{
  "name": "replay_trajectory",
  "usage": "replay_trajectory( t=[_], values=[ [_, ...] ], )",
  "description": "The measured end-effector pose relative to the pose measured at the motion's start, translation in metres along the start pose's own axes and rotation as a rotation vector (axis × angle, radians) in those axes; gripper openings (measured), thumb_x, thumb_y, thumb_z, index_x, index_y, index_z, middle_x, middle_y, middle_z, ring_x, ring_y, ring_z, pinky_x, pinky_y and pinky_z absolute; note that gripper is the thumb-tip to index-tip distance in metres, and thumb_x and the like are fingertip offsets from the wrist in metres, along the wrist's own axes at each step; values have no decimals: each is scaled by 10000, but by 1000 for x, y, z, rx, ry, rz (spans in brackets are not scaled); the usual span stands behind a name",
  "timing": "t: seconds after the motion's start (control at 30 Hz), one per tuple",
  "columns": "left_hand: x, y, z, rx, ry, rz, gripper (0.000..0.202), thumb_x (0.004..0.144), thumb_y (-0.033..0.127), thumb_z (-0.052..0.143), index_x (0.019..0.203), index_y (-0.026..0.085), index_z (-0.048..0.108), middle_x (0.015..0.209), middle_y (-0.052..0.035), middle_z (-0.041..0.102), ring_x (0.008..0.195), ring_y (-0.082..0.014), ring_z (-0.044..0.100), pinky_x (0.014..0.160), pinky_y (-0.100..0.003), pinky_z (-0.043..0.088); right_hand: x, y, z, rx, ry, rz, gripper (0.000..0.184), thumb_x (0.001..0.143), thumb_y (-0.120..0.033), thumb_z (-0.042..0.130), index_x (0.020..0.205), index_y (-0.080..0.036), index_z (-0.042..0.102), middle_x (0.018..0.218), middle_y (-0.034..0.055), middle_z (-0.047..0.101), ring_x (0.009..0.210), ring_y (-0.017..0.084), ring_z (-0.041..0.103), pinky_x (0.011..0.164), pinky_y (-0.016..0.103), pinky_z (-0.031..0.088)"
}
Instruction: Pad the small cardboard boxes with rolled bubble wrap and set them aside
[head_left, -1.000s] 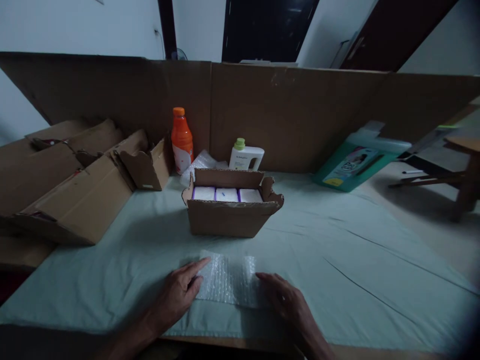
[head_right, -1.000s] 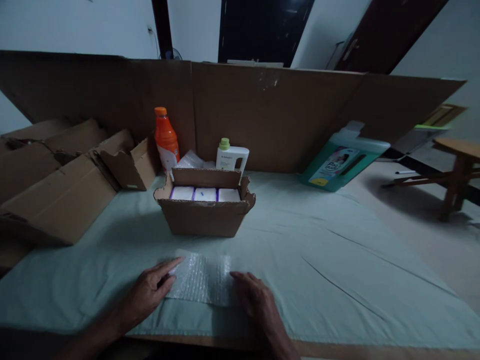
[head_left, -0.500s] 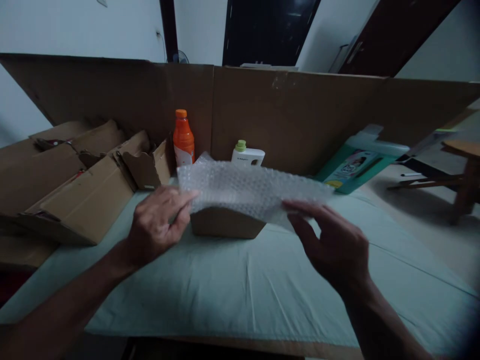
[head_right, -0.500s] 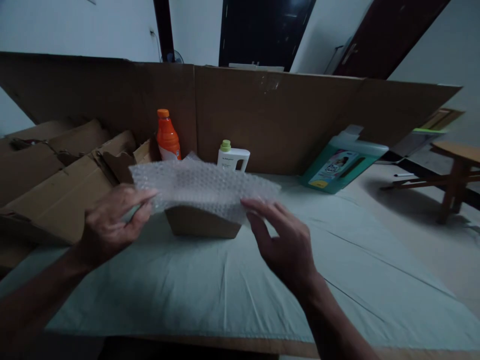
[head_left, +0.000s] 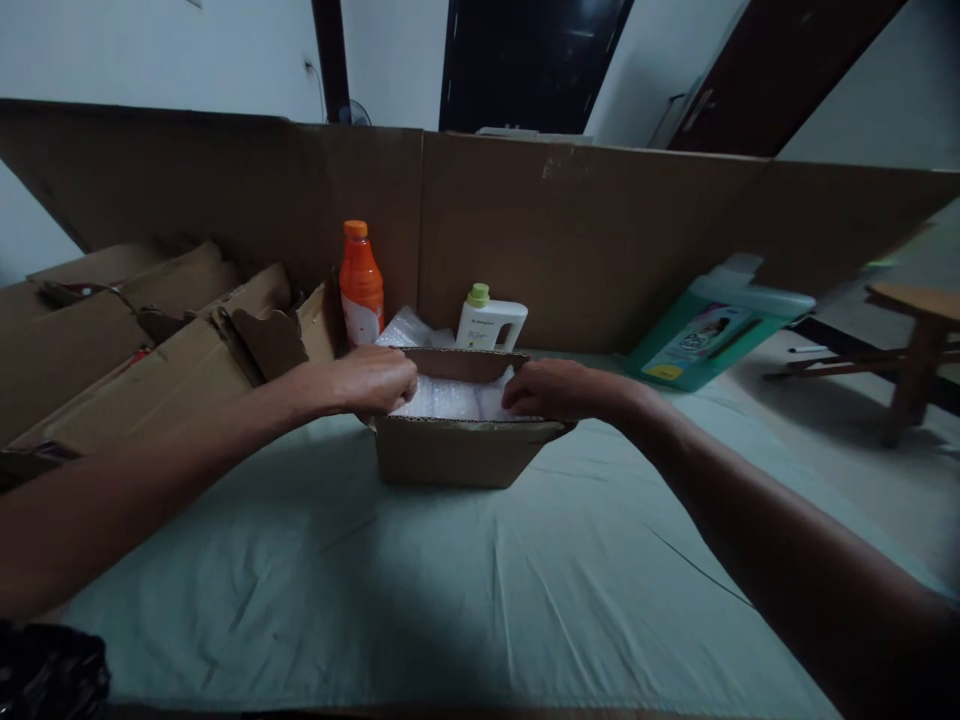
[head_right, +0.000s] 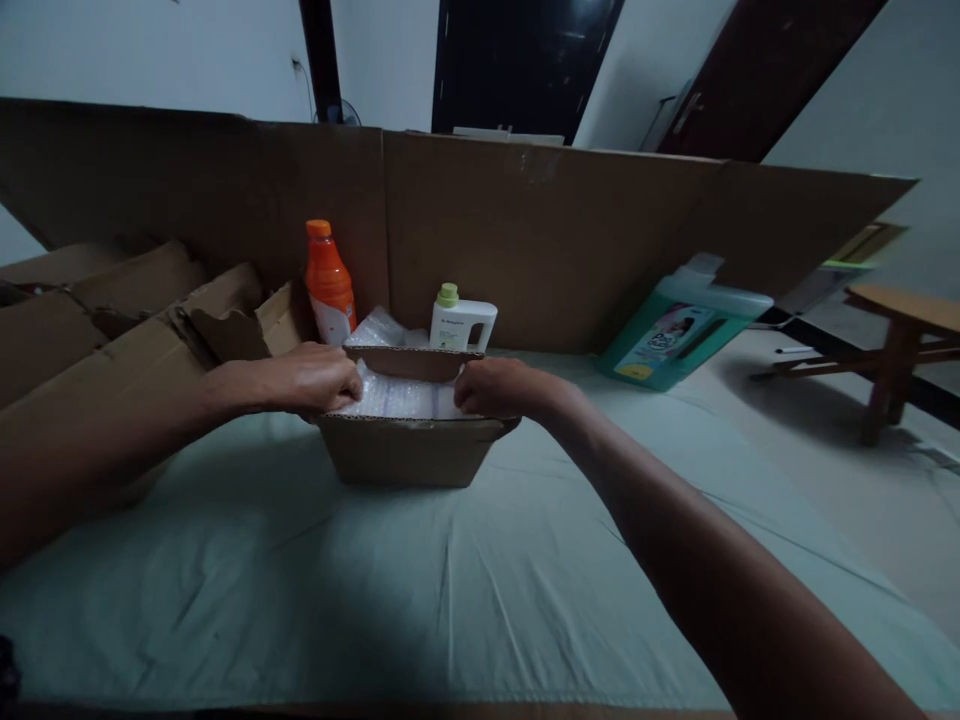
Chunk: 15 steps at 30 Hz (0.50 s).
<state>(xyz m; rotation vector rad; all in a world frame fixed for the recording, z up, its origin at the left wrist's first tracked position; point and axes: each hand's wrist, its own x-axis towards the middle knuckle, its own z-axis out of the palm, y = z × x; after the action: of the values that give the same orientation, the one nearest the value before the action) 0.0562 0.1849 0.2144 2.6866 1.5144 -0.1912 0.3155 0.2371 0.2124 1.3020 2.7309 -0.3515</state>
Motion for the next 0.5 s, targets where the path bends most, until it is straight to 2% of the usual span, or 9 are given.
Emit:
replay_trajectory(
  t=[0.1,0.23,0.37,0.5],
  values=[
    [10,7,-4,-38,-80,-2,241,617,46,568,434,202,557,454,21,487,464,-130,355,565,-314,246,8,-2,1,-27,-57,40,242,642,-57,675,665,-277,775,681,-21,720,531,146,595,526,256,373],
    [16,7,-2,-40,-90,-4,244,644,57,584,449,203,573,466,16,481,459,-131,326,570,-317,241,11,1,2,-55,-97,53,272,638,-63,647,709,-286,787,641,-28,704,481,133,566,483,247,354],
    [16,0,2,-48,-105,36,159,723,183,630,580,225,684,547,4,582,498,-140,391,574,-297,261,5,6,1,-103,-39,-41,240,698,-134,681,795,-310,815,752,-14,754,628,167,655,530,251,383],
    [14,-4,3,-21,-104,53,148,748,211,613,650,234,720,615,-12,652,551,-151,476,579,-278,281,-2,8,0,-150,33,0,235,751,-182,701,899,-321,820,848,10,773,763,212,698,591,269,414]
  ],
)
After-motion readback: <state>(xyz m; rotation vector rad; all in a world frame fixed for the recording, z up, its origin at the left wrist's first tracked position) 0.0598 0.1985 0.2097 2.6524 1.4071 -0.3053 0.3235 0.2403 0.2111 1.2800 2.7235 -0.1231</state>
